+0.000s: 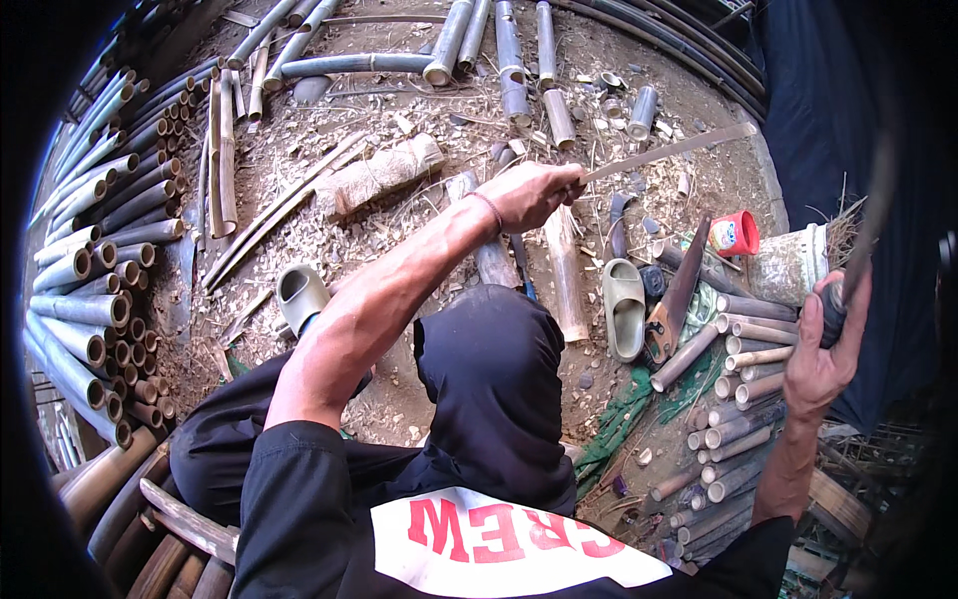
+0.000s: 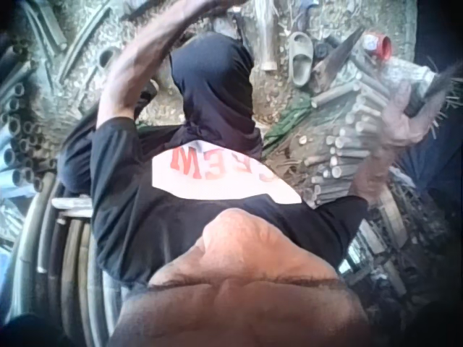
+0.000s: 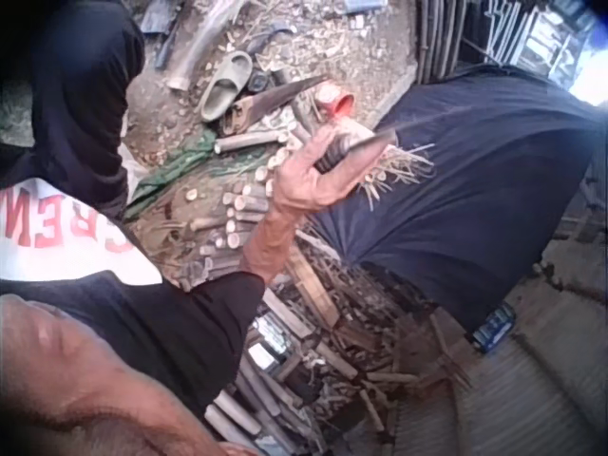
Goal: The person uses a small blue-handled knife to peel and split bamboo strips, then uses a saw to cut bamboo poles into shorter sections.
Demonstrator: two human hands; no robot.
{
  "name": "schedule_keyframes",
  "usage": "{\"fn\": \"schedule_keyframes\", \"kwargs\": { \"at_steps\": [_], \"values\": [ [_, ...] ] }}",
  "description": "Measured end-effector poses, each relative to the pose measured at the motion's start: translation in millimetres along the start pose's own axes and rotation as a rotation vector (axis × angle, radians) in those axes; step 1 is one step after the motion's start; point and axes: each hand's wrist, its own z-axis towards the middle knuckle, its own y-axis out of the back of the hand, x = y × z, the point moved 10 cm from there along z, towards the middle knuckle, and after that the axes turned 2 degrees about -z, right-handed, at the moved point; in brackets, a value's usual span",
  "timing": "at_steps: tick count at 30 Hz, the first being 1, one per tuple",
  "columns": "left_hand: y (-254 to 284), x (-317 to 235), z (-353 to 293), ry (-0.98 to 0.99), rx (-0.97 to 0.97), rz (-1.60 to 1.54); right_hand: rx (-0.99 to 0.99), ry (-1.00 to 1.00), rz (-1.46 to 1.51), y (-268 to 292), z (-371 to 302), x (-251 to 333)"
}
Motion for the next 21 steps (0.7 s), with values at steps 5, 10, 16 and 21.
{"fn": "schedule_keyframes", "kwargs": {
  "at_steps": [5, 10, 16, 21],
  "values": [
    [-11.2, 20.3, -11.8, 0.046, 0.046, -0.002, 0.166, 0.082, -0.049, -24.0, 1.9, 27.0],
    [-10.7, 24.5, -12.3, -0.003, 0.002, 0.041, 0.368, 0.072, -0.130, -46.5, -11.7, 30.3],
    [-13.9, 29.4, -18.4, 0.085, 0.046, 0.026, 0.276, 0.008, -0.035, -49.6, -19.4, 26.0],
    [-7.6, 32.5, -20.1, 0.062, -0.003, 0.047, -0.053, -0.056, 0.064, -29.0, -24.3, 19.2]
  ]
}}
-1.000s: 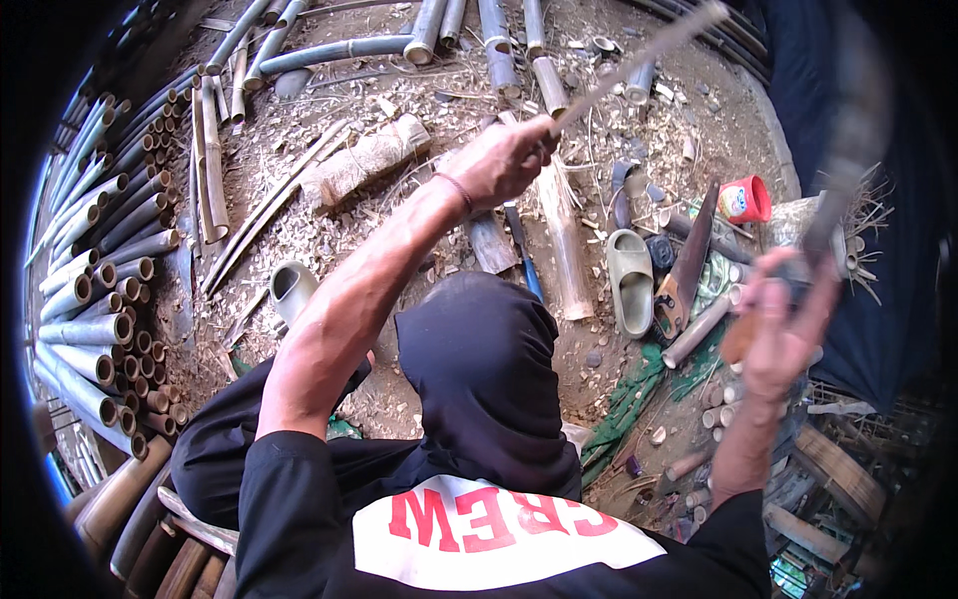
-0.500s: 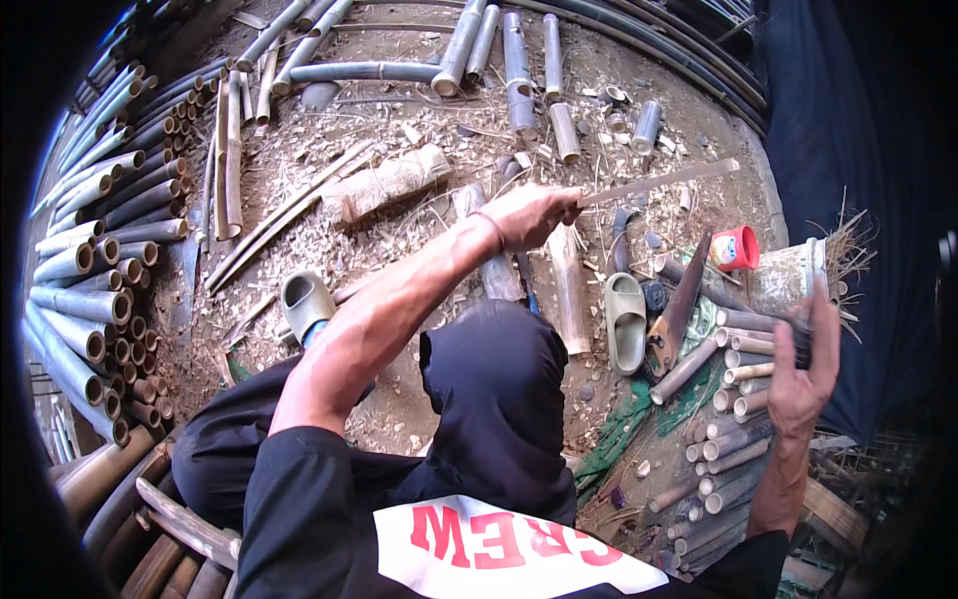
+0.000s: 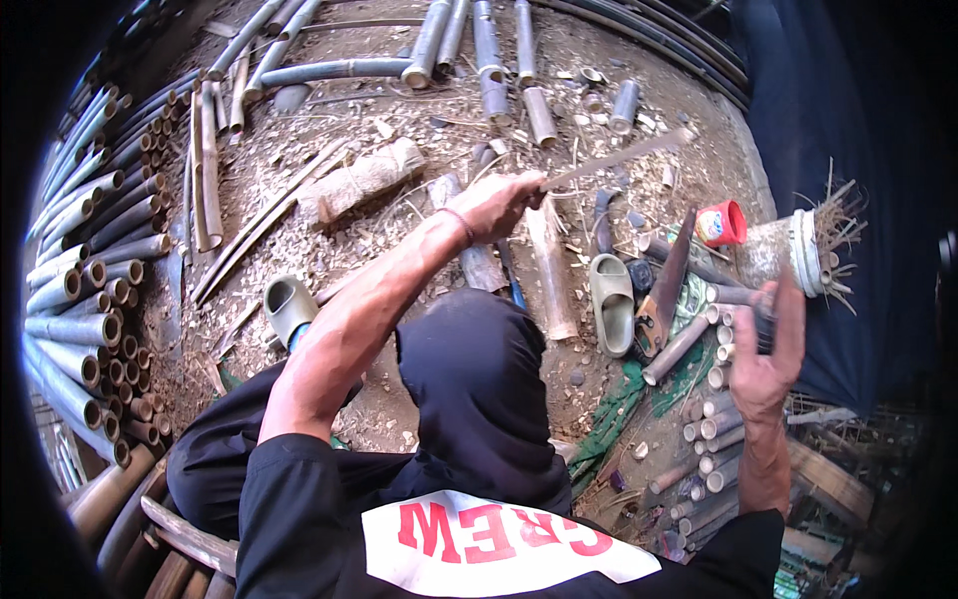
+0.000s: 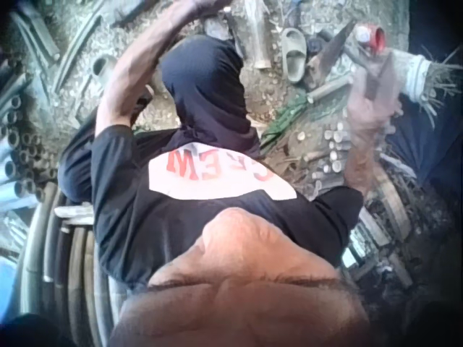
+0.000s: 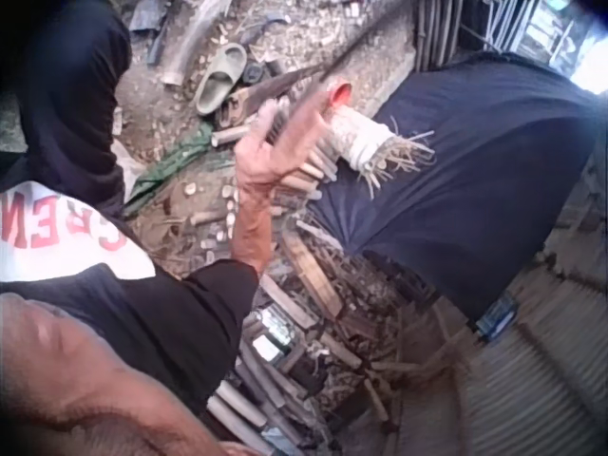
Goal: The person uses a small blue-handled knife to peel and split bamboo strips, then uses a saw to cut bamboo poles into shorter sections.
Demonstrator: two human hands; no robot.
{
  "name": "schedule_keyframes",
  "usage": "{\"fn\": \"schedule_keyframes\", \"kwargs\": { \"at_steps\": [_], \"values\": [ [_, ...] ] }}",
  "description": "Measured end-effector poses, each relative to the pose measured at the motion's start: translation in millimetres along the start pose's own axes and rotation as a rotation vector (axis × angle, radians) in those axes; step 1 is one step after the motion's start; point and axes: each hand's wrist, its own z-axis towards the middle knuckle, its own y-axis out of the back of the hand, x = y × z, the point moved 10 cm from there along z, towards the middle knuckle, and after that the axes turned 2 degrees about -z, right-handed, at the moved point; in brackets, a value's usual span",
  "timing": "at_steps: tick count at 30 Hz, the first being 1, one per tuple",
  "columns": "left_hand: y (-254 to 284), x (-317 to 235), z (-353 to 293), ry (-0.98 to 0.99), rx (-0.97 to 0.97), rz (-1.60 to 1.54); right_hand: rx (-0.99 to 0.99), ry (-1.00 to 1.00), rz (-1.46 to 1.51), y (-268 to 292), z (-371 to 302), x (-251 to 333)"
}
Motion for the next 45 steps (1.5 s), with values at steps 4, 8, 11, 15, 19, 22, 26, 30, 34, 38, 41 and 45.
{"fn": "schedule_keyframes", "kwargs": {
  "at_steps": [4, 8, 11, 15, 19, 22, 26, 30, 34, 38, 41, 45],
  "values": [
    [5.0, 7.5, 0.4, 0.049, -0.031, -0.059, 0.110, -0.045, 0.041, -20.0, -17.3, -32.5],
    [20.2, 53.1, -41.9, 0.153, -0.500, -0.312, 0.189, -0.381, -0.177, -98.2, -131.0, -122.5],
    [-48.1, 211.6, -159.8, 0.849, -0.778, -1.081, 0.611, -0.904, -0.039, -198.2, -266.6, -174.9],
    [-74.1, 299.7, -349.3, 1.317, -1.336, -1.318, 0.511, -0.821, 0.016, -275.2, -344.8, -181.6],
    [-30.8, 319.2, -422.8, 1.325, -1.581, -1.242, 0.083, -0.599, -0.121, -253.1, -289.6, -192.4],
    [-5.1, 322.0, -403.6, 1.216, -1.603, -1.245, 0.343, -1.002, -0.261, -246.3, -336.1, -298.4],
    [96.7, 290.4, -351.8, 0.853, -1.543, -1.143, 0.657, -0.815, -0.091, -283.9, -330.5, -309.9],
    [107.0, 158.9, -226.4, 0.670, -1.444, -0.820, 0.754, -0.866, -0.040, -247.1, -368.6, -342.5],
    [124.7, 90.0, -161.8, 0.511, -1.272, -0.759, 0.165, -0.724, -0.002, -189.4, -302.6, -298.7],
    [116.6, 50.6, -130.5, 0.353, -1.244, -0.609, -0.606, -1.168, 0.596, -107.2, -288.7, -249.5],
    [102.8, 26.5, -106.1, 0.252, -1.094, -0.432, -0.516, -0.794, 0.512, -64.1, -255.4, -161.4],
    [86.3, 5.8, -96.4, 0.206, -1.063, -0.424, -0.235, -0.783, 0.575, -79.9, -267.5, -97.9]
  ]
}}
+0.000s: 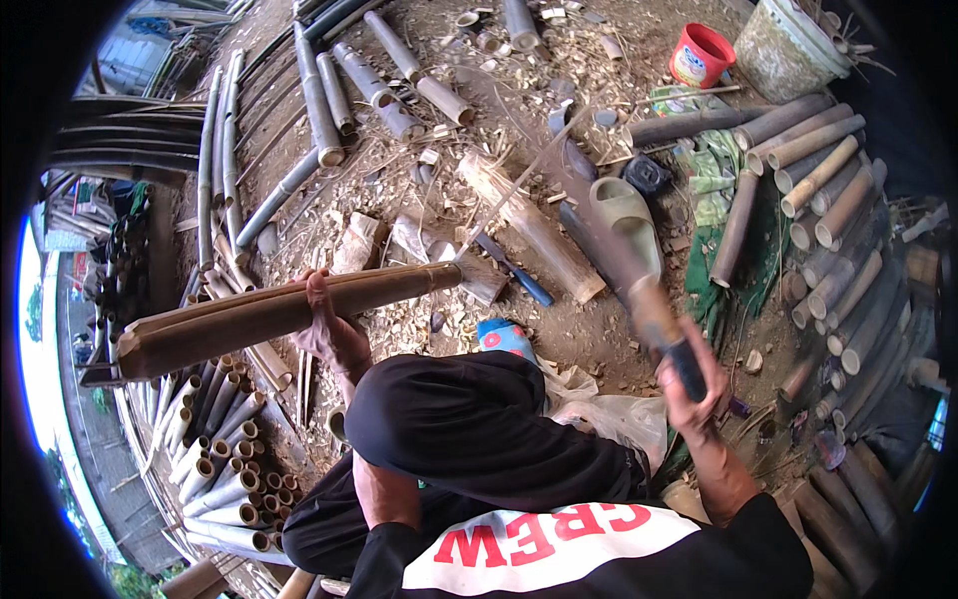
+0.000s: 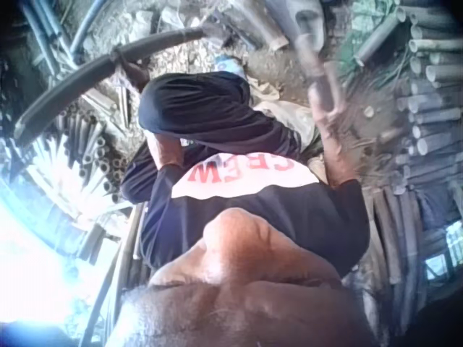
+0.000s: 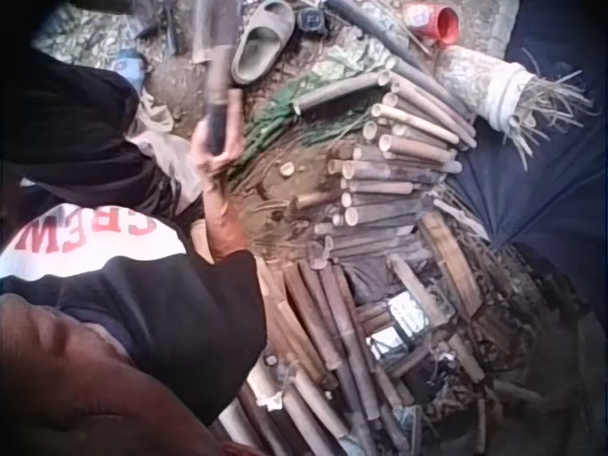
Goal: The person uses a small blue-handled knife to peel and split bamboo strips, then uses a saw to cut bamboo poles into shorter sections.
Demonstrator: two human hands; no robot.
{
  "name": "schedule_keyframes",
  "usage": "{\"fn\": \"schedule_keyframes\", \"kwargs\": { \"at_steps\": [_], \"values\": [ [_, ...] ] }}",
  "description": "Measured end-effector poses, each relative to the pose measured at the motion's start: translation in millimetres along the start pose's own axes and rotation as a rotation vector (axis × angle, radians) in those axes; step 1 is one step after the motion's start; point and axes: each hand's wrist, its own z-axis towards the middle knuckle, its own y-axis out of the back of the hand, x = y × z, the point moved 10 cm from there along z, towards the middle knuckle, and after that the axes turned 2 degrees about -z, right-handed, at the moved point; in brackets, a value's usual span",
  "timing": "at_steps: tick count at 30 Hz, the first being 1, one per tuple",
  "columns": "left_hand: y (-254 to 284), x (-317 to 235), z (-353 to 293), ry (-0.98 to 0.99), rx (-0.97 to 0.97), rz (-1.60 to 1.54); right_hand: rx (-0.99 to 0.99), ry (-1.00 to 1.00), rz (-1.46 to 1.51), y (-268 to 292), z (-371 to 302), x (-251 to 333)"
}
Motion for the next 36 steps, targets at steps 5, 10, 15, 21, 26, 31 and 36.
{"fn": "schedule_keyframes", "kwargs": {
  "at_steps": [5, 10, 15, 21, 26, 31, 36],
  "values": [
    [-23.6, -12.9, -17.0, -0.071, 0.004, 0.017, 0.273, 0.045, -0.116, -39.9, -34.4, -2.4],
    [-9.1, -0.3, -24.7, -0.022, -0.063, -0.099, 0.405, 0.070, -0.154, -33.2, -51.7, -6.2],
    [-24.7, -3.0, -23.0, -0.080, -0.029, -0.024, 0.500, 0.049, -0.163, -35.8, -48.8, -12.9],
    [-23.9, 2.1, -23.5, -0.054, -0.052, -0.031, 0.464, 0.054, -0.050, -175.6, 10.6, -55.1],
    [-19.9, 0.3, -21.2, -0.075, -0.060, -0.031, 0.472, 0.087, -0.077, -185.5, 5.8, -57.6],
    [-30.5, -11.4, -24.3, -0.070, -0.049, -0.023, 0.596, 0.050, -0.117, -74.2, -47.5, -48.5],
    [-31.1, -1.2, -22.5, -0.091, 0.002, -0.011, 0.507, 0.033, -0.064, -154.9, -7.3, -66.6]
  ]
}}
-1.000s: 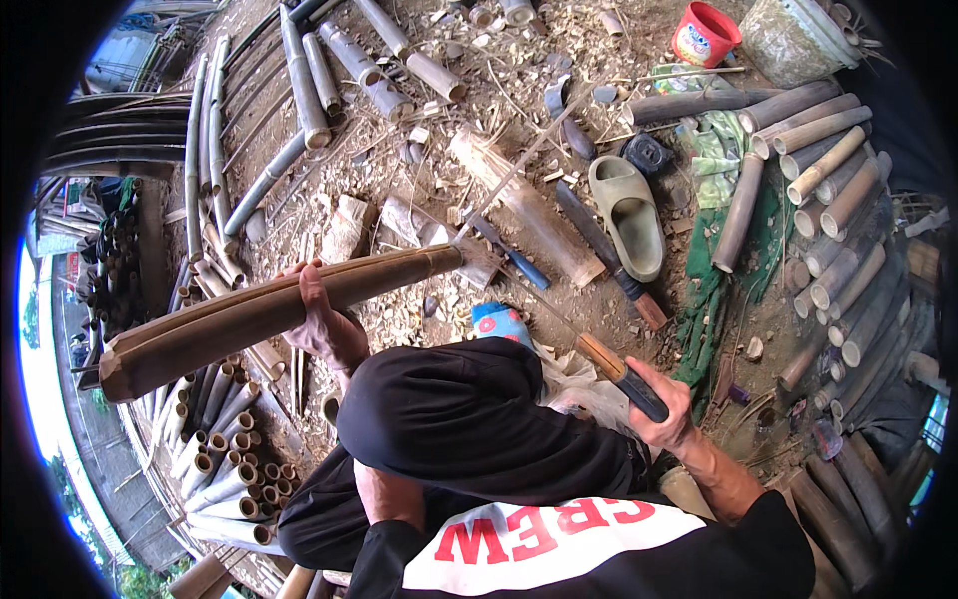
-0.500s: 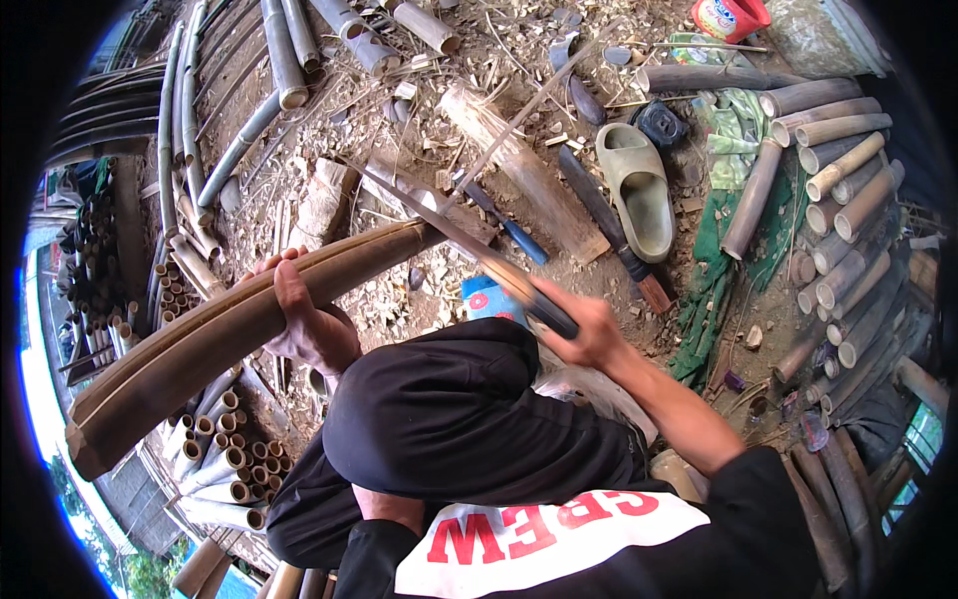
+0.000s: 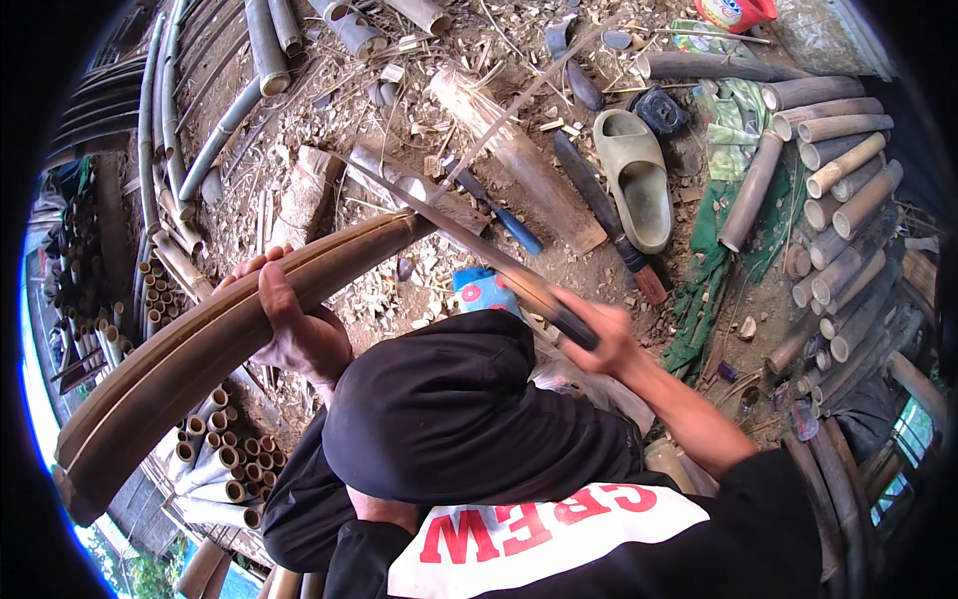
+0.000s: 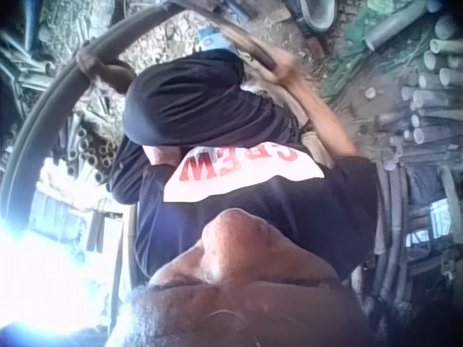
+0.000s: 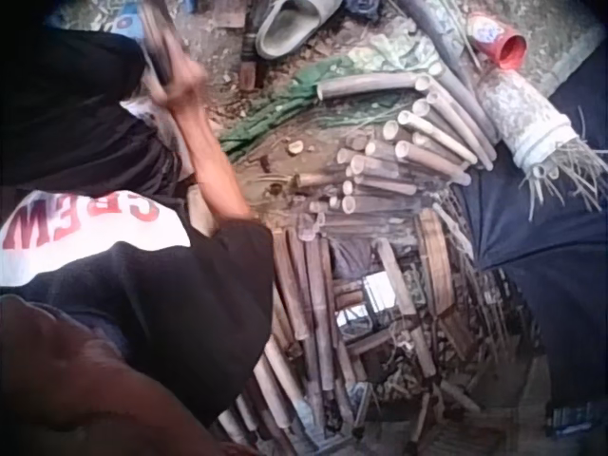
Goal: The person uses a small blue-handled knife to peel and split bamboo strips, then uses a saw to cut bamboo poles into shorter sections.
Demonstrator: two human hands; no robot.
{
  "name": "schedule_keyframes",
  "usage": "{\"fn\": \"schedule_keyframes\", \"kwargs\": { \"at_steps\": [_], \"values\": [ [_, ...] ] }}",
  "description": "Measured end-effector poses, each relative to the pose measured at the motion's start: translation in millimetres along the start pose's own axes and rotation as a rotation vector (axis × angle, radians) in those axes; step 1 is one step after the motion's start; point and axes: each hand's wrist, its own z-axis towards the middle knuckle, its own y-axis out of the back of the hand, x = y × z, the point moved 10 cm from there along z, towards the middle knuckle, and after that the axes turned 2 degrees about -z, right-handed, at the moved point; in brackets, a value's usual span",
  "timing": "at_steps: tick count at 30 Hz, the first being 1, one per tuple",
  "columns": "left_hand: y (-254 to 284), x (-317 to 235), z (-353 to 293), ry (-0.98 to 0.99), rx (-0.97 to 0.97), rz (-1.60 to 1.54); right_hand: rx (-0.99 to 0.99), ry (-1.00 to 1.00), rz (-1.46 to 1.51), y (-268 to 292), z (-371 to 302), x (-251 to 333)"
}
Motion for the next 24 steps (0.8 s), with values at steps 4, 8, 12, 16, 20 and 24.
{"fn": "schedule_keyframes", "kwargs": {
  "at_steps": [4, 8, 12, 16, 20, 24],
  "values": [
    [-1.9, 2.6, 1.3, 0.024, -0.023, -0.002, -0.032, 0.029, -0.007, -36.9, 56.6, 4.9],
    [1.3, -4.5, 2.4, 0.016, -0.054, 0.003, 0.010, 0.067, -0.017, 22.9, -24.4, 15.1],
    [-4.5, -7.6, -0.8, 0.032, -0.059, 0.006, 0.089, 0.015, -0.056, 46.4, -66.3, 13.7],
    [-6.9, -11.1, -2.4, 0.003, -0.018, 0.005, 0.043, -0.008, -0.034, -20.5, 11.8, -7.4],
    [-5.1, -1.7, -5.5, 0.050, -0.056, -0.009, -0.129, 0.068, 0.111, -33.6, 72.8, 7.9],
    [46.3, 13.6, 37.5, 0.252, -0.073, 0.148, -0.272, 0.036, 0.184, 38.7, 65.6, 47.3]
  ]
}}
